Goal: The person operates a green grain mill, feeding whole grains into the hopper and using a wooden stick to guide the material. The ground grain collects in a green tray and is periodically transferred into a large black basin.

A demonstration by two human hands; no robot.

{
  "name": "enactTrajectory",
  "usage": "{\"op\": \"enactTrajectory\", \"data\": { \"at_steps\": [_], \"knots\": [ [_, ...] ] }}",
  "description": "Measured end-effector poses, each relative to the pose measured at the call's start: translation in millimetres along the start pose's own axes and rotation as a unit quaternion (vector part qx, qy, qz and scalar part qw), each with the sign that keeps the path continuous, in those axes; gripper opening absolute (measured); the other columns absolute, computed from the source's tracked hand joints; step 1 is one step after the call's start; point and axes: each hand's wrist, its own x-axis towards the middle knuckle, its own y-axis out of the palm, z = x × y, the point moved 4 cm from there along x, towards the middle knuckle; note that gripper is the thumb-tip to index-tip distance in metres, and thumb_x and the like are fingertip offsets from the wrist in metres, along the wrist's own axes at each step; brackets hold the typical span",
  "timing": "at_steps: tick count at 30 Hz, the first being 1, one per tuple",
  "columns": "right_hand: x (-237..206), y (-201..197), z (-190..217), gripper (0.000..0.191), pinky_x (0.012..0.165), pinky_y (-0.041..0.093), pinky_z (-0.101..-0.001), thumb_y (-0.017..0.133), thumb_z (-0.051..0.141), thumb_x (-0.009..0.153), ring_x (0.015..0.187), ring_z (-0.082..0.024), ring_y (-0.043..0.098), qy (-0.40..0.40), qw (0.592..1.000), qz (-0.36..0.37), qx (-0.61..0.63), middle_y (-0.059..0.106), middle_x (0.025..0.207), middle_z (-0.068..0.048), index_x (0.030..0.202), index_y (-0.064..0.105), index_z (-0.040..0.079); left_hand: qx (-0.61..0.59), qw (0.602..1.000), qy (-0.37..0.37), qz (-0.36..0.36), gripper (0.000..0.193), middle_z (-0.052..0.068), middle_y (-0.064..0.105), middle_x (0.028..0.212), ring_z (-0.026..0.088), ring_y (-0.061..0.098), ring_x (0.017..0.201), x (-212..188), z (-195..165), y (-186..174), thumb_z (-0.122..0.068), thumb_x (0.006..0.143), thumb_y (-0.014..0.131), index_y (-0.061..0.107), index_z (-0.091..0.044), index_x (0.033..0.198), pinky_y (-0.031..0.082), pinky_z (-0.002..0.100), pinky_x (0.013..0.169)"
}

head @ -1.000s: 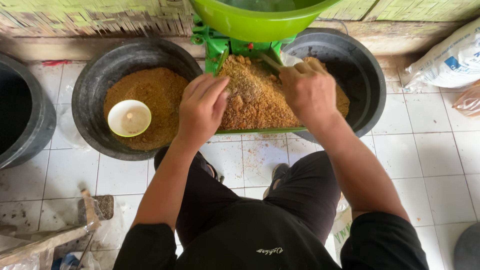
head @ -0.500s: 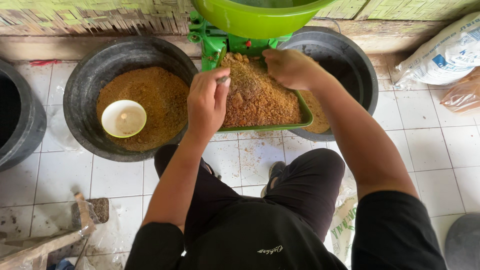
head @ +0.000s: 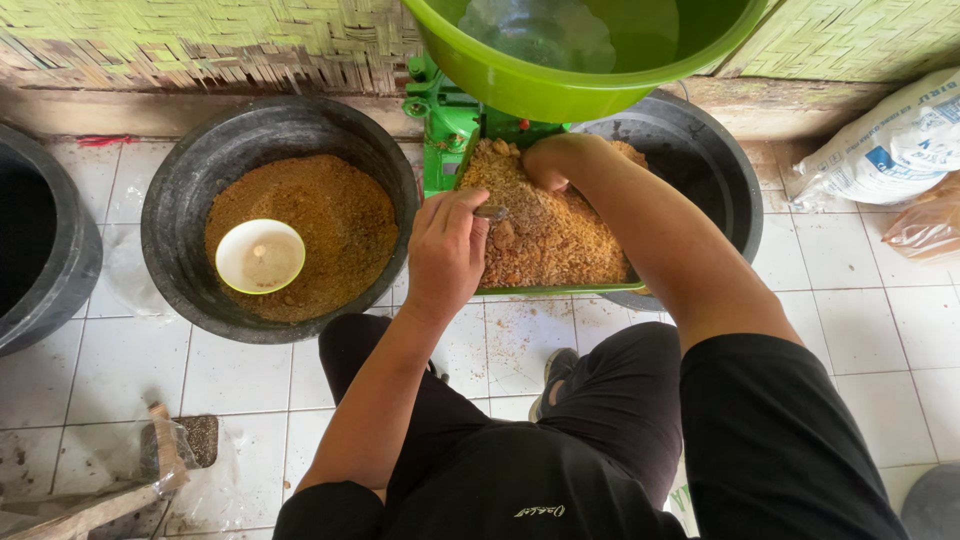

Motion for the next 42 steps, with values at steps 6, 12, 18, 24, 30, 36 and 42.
{"op": "enactTrajectory", "data": {
  "at_steps": [6, 12, 18, 24, 30, 36, 42],
  "knots": [
    [-19.1, -14.4, -1.1, 0.032, 0.087, 0.056, -0.0451, 0.066, 0.001, 0.087, 0.102, -0.034, 0.069, 0.007, 0.988, -0.15, 0.036, 0.071, 0.111, -0.021, 0.119, 0.071, 0.002, -0.03, 0.999, -0.022, -0.006, 0.028, 0.012, 0.071, 0.115, 0.033, 0.065, 0.111, 0.3, 4.2, -6.6, -0.003, 0.094, 0.071, 0.063, -0.004, 0.12, 0.051, 0.044, 0.099],
    [-28.6, -4.4, 3.6, 0.048, 0.08, 0.058, -0.0487, 0.06, 0.0, 0.088, 0.094, -0.036, 0.071, -0.099, 0.951, -0.289, 0.048, 0.072, 0.104, -0.021, 0.132, 0.067, 0.018, -0.032, 0.999, -0.02, 0.004, 0.027, 0.013, 0.07, 0.116, 0.033, 0.064, 0.111, -2.8, -0.8, -3.4, -0.002, 0.095, 0.071, 0.062, -0.003, 0.121, 0.051, 0.043, 0.1],
    [-21.2, 21.3, -19.1, 0.021, 0.082, 0.06, -0.0451, 0.057, 0.011, 0.099, 0.094, -0.033, 0.073, -0.042, 0.975, -0.218, -0.012, 0.073, 0.102, -0.018, 0.11, 0.075, 0.009, -0.027, 0.999, -0.022, 0.002, 0.027, 0.012, 0.07, 0.115, 0.033, 0.064, 0.111, -5.7, -9.1, 8.9, -0.002, 0.095, 0.07, 0.063, -0.003, 0.121, 0.051, 0.043, 0.099],
    [-24.5, 27.1, -21.4, 0.038, 0.085, 0.059, -0.0437, 0.057, 0.0, 0.094, 0.096, -0.031, 0.071, -0.032, 0.991, -0.13, -0.015, 0.074, 0.102, -0.02, 0.132, 0.055, 0.001, -0.023, 0.999, -0.02, 0.007, 0.027, 0.012, 0.07, 0.116, 0.032, 0.065, 0.112, -6.4, -10.7, 19.8, -0.002, 0.095, 0.071, 0.063, -0.003, 0.122, 0.051, 0.043, 0.099],
    [-27.7, 23.2, -17.0, 0.06, 0.089, 0.056, -0.0433, 0.055, -0.005, 0.093, 0.092, -0.031, 0.071, -0.014, 0.997, -0.08, 0.015, 0.072, 0.103, -0.021, 0.15, 0.038, 0.003, -0.021, 0.999, -0.023, 0.003, 0.027, 0.011, 0.07, 0.115, 0.031, 0.065, 0.112, -11.0, -11.1, 23.1, -0.002, 0.095, 0.072, 0.063, -0.003, 0.121, 0.052, 0.042, 0.099],
    [-34.6, 18.5, -16.2, 0.038, 0.085, 0.059, -0.0425, 0.061, 0.001, 0.093, 0.093, -0.029, 0.071, -0.013, 0.994, -0.11, -0.011, 0.073, 0.107, -0.018, 0.131, 0.065, 0.008, -0.024, 0.999, -0.021, 0.008, 0.028, 0.012, 0.07, 0.116, 0.032, 0.064, 0.112, -15.1, -12.9, 23.8, -0.001, 0.094, 0.071, 0.063, -0.002, 0.121, 0.052, 0.042, 0.099],
    [-22.4, 23.6, -19.9, 0.022, 0.089, 0.058, -0.0408, 0.071, 0.004, 0.089, 0.1, -0.027, 0.07, 0.055, 0.996, -0.07, -0.025, 0.073, 0.112, -0.014, 0.111, 0.076, 0.004, -0.029, 0.999, -0.025, 0.01, 0.027, 0.012, 0.07, 0.116, 0.032, 0.064, 0.112, -19.1, -16.7, 26.1, 0.0, 0.095, 0.071, 0.063, -0.002, 0.121, 0.052, 0.042, 0.099]
  ]
}}
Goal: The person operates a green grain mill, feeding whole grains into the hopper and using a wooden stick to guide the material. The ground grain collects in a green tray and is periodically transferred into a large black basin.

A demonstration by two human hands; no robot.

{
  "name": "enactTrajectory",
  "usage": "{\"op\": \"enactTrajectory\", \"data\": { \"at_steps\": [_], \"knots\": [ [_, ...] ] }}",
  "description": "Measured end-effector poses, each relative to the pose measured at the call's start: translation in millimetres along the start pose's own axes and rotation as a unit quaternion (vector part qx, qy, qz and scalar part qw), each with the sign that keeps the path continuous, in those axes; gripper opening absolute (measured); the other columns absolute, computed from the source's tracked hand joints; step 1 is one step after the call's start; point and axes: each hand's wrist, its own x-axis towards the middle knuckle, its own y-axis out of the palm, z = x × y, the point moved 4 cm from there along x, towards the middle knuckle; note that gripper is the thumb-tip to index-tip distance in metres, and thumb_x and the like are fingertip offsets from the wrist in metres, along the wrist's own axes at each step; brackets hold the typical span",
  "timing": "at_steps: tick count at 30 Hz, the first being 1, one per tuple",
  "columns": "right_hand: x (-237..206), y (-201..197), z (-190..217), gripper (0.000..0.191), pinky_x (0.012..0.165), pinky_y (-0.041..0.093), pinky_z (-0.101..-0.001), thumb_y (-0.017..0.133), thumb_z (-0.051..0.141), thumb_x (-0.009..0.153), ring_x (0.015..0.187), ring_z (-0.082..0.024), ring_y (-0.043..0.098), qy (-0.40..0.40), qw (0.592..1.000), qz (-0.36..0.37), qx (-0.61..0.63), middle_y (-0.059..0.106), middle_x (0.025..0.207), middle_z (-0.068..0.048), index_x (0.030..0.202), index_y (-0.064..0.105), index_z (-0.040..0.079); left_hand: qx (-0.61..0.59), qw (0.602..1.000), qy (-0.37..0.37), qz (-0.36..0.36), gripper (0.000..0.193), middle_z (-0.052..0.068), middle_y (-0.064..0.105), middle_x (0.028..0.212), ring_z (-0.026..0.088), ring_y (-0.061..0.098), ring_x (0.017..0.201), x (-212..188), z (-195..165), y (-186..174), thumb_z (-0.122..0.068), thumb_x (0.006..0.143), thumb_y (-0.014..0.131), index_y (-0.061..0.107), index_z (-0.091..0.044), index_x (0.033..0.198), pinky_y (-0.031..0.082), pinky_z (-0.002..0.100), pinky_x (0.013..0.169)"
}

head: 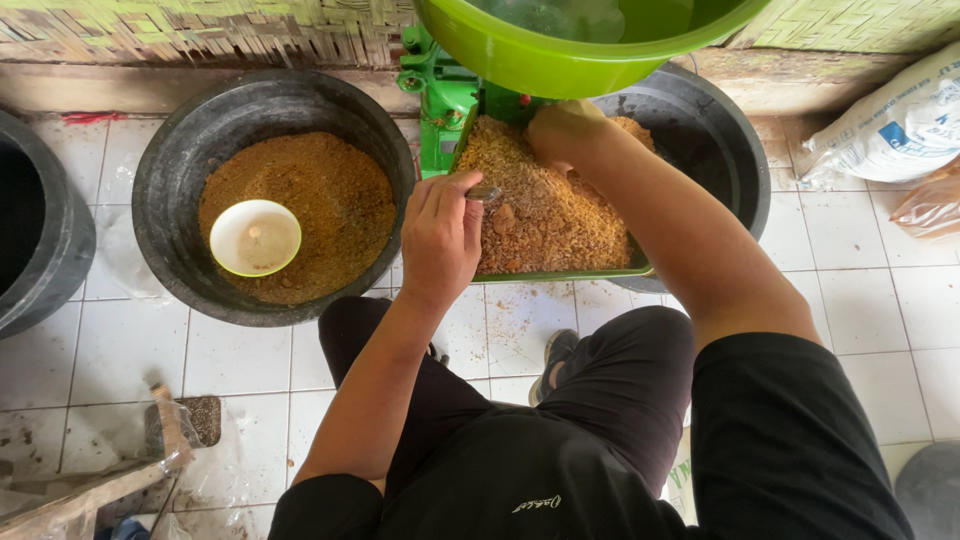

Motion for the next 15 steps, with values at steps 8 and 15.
{"op": "enactTrajectory", "data": {
  "at_steps": [8, 15],
  "knots": [
    [12.3, 10.0, -6.6, 0.016, 0.085, 0.059, -0.041, 0.07, 0.006, 0.092, 0.099, -0.028, 0.07, -0.033, 0.989, -0.144, 0.02, 0.075, 0.106, -0.016, 0.105, 0.078, 0.003, 0.003, 1.0, 0.004, 0.002, 0.026, 0.013, 0.069, 0.115, 0.033, 0.064, 0.111, -4.4, -1.4, 6.9, -0.002, 0.096, 0.071, 0.062, -0.002, 0.121, 0.052, 0.043, 0.098],
    [-2.7, 18.4, -8.5, 0.014, 0.075, 0.061, -0.0413, 0.07, 0.005, 0.09, 0.09, -0.029, 0.072, -0.047, 0.984, -0.169, -0.022, 0.075, 0.101, -0.016, 0.101, 0.078, 0.004, 0.016, 1.0, 0.005, 0.004, 0.024, 0.013, 0.069, 0.114, 0.033, 0.064, 0.111, -12.6, -4.8, 11.2, -0.003, 0.097, 0.069, 0.063, -0.003, 0.12, 0.052, 0.043, 0.099]
  ]
}}
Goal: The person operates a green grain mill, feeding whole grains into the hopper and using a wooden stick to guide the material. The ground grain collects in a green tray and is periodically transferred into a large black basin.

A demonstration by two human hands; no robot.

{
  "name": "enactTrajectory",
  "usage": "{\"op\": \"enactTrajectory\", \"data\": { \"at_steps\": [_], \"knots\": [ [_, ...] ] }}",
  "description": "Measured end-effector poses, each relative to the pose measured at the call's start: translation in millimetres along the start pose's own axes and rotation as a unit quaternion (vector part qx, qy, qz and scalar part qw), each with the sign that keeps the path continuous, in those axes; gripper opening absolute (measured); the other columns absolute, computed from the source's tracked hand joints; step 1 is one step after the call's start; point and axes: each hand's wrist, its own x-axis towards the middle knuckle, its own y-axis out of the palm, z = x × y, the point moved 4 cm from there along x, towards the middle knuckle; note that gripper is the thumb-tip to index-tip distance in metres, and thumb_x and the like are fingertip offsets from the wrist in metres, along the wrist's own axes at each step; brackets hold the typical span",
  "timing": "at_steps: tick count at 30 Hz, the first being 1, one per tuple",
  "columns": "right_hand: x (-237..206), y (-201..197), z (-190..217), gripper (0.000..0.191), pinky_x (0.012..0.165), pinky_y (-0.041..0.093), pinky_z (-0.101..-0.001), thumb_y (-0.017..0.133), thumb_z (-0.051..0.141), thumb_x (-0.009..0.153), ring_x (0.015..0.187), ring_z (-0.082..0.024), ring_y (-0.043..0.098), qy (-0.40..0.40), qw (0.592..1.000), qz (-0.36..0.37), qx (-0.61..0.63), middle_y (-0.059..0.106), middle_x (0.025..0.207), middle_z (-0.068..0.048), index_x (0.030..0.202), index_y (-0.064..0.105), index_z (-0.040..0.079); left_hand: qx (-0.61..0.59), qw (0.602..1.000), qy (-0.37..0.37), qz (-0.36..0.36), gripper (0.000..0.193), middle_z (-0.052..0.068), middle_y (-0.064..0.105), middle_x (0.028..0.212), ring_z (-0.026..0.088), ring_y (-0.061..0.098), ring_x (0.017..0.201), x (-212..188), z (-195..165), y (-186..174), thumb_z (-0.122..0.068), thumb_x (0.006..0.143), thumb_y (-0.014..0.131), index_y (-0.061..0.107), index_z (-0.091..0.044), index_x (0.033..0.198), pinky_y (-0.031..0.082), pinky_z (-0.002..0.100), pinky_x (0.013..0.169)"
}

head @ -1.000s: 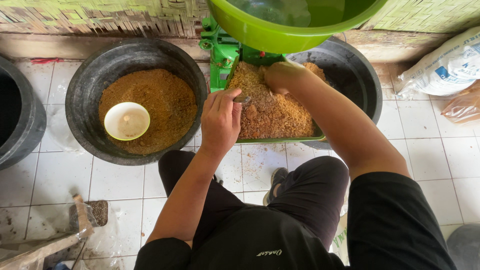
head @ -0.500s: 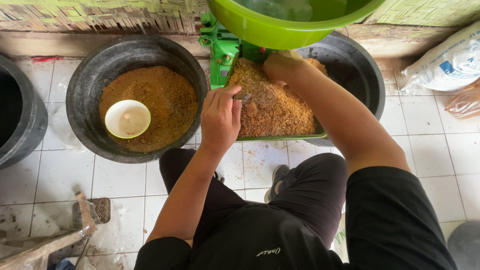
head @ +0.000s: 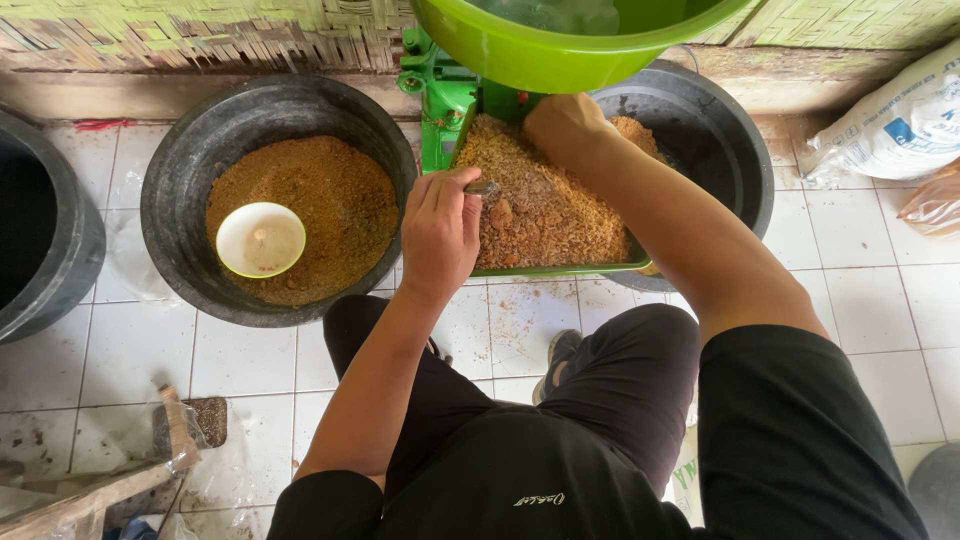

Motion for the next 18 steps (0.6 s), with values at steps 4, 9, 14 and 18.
{"op": "enactTrajectory", "data": {
  "at_steps": [4, 9, 14, 18],
  "knots": [
    [-4.9, 0.3, 0.4, 0.011, 0.076, 0.061, -0.0398, 0.069, 0.006, 0.093, 0.087, -0.026, 0.072, 0.016, 0.995, 0.098, 0.031, 0.077, 0.098, -0.016, 0.098, 0.078, 0.001, 0.002, 1.0, -0.005, -0.001, 0.025, 0.013, 0.069, 0.114, 0.032, 0.064, 0.111, -3.7, -2.5, 2.7, -0.003, 0.096, 0.069, 0.063, -0.002, 0.12, 0.052, 0.043, 0.098],
    [-12.8, -4.4, 9.0, 0.014, 0.072, 0.063, -0.0406, 0.063, 0.004, 0.097, 0.084, -0.027, 0.074, 0.02, 0.995, 0.089, 0.05, 0.076, 0.096, -0.016, 0.099, 0.076, 0.0, 0.004, 1.0, -0.004, 0.001, 0.026, 0.013, 0.069, 0.115, 0.033, 0.064, 0.111, -6.0, -4.5, 5.6, -0.001, 0.096, 0.069, 0.062, -0.002, 0.12, 0.052, 0.043, 0.098],
    [-19.7, 3.3, 9.0, 0.015, 0.076, 0.059, -0.0393, 0.064, 0.011, 0.097, 0.091, -0.028, 0.072, -0.002, 0.994, 0.103, -0.033, 0.074, 0.105, -0.017, 0.101, 0.075, 0.002, -0.001, 1.0, 0.004, 0.0, 0.028, 0.013, 0.069, 0.116, 0.033, 0.064, 0.111, -4.4, -6.6, 8.1, -0.001, 0.095, 0.07, 0.061, -0.002, 0.121, 0.052, 0.043, 0.098],
    [-11.7, 10.0, -0.4, 0.023, 0.073, 0.064, -0.0368, 0.055, 0.001, 0.098, 0.089, -0.024, 0.075, 0.032, 0.964, 0.214, 0.151, 0.073, 0.11, -0.021, 0.11, 0.07, -0.011, -0.001, 1.0, 0.0, 0.003, 0.027, 0.013, 0.069, 0.116, 0.033, 0.064, 0.111, -4.3, -8.0, 10.7, 0.0, 0.095, 0.069, 0.061, -0.002, 0.121, 0.052, 0.043, 0.098]
  ]
}}
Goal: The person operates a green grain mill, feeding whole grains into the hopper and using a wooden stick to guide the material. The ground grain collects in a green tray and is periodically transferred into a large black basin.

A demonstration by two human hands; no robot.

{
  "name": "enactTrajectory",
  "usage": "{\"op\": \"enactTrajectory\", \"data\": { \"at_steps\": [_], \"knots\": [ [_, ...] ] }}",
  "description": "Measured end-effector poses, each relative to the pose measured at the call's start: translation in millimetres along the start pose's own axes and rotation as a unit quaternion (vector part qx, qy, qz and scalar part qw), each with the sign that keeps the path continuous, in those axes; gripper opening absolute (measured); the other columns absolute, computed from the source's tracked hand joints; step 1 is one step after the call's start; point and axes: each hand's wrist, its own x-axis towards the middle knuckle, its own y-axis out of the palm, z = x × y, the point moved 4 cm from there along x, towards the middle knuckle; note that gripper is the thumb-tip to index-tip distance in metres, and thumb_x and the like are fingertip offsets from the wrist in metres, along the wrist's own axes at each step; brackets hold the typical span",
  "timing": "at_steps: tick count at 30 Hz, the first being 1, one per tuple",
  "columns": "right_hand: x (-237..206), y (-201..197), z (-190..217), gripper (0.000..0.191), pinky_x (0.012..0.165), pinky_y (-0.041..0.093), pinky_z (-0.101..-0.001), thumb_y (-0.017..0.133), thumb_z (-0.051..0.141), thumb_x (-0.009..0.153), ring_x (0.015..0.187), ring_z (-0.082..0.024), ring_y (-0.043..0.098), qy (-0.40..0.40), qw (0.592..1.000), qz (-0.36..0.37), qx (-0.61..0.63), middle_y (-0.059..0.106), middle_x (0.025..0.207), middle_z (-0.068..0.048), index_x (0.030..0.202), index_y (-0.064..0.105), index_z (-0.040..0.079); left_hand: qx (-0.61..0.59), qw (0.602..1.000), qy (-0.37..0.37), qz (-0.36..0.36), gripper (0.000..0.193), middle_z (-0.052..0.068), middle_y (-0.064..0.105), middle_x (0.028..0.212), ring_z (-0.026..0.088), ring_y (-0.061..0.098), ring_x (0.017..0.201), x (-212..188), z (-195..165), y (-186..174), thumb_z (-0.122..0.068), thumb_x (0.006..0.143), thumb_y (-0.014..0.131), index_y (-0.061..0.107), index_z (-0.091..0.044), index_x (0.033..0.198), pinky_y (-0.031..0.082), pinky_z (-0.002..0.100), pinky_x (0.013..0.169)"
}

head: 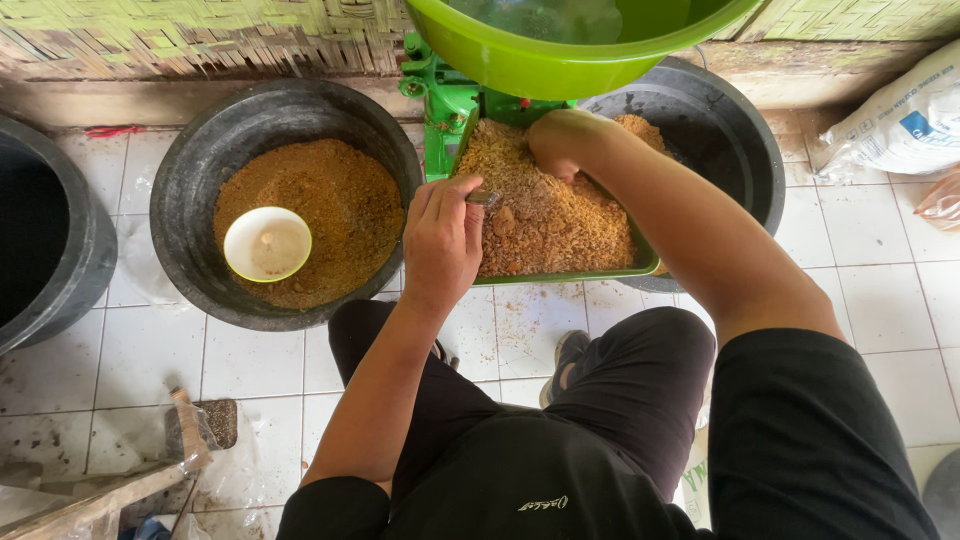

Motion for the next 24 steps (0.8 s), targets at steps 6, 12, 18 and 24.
{"op": "enactTrajectory", "data": {
  "at_steps": [6, 12, 18, 24],
  "knots": [
    [4.5, -5.2, -7.0, 0.049, 0.081, 0.054, -0.0394, 0.044, 0.002, 0.101, 0.088, -0.027, 0.071, 0.01, 0.992, 0.022, 0.126, 0.074, 0.114, -0.028, 0.146, 0.031, -0.011, -0.002, 1.0, -0.003, -0.001, 0.027, 0.013, 0.069, 0.115, 0.033, 0.064, 0.111, 0.7, -0.9, 4.7, 0.0, 0.095, 0.07, 0.062, -0.002, 0.12, 0.052, 0.042, 0.098],
    [16.6, 7.4, -16.0, 0.044, 0.089, 0.058, -0.0422, 0.048, 0.008, 0.093, 0.102, -0.024, 0.069, -0.063, 0.994, -0.036, 0.078, 0.069, 0.123, -0.015, 0.134, 0.066, 0.008, 0.001, 1.0, -0.004, 0.01, 0.026, 0.013, 0.069, 0.116, 0.034, 0.064, 0.112, 0.3, -3.7, 6.9, -0.002, 0.096, 0.069, 0.062, -0.002, 0.12, 0.053, 0.043, 0.098],
    [27.1, 11.9, -19.6, 0.038, 0.096, 0.053, -0.0431, 0.054, 0.018, 0.098, 0.111, -0.027, 0.066, -0.073, 0.997, -0.03, 0.002, 0.07, 0.121, -0.012, 0.134, 0.063, 0.014, 0.0, 1.0, -0.002, 0.009, 0.027, 0.014, 0.068, 0.118, 0.035, 0.064, 0.112, -2.1, -3.4, 11.4, -0.003, 0.098, 0.068, 0.06, -0.002, 0.124, 0.053, 0.044, 0.098],
    [-65.2, -22.2, -6.3, 0.036, 0.096, 0.054, -0.0393, 0.049, 0.037, 0.106, 0.093, -0.019, 0.068, -0.126, 0.974, -0.18, -0.061, 0.074, 0.111, -0.005, 0.119, 0.07, 0.011, 0.033, 0.999, 0.035, 0.026, 0.028, 0.013, 0.068, 0.12, 0.032, 0.064, 0.114, 6.0, -3.9, 24.8, -0.008, 0.101, 0.068, 0.06, -0.007, 0.127, 0.053, 0.046, 0.099]
  ]
}}
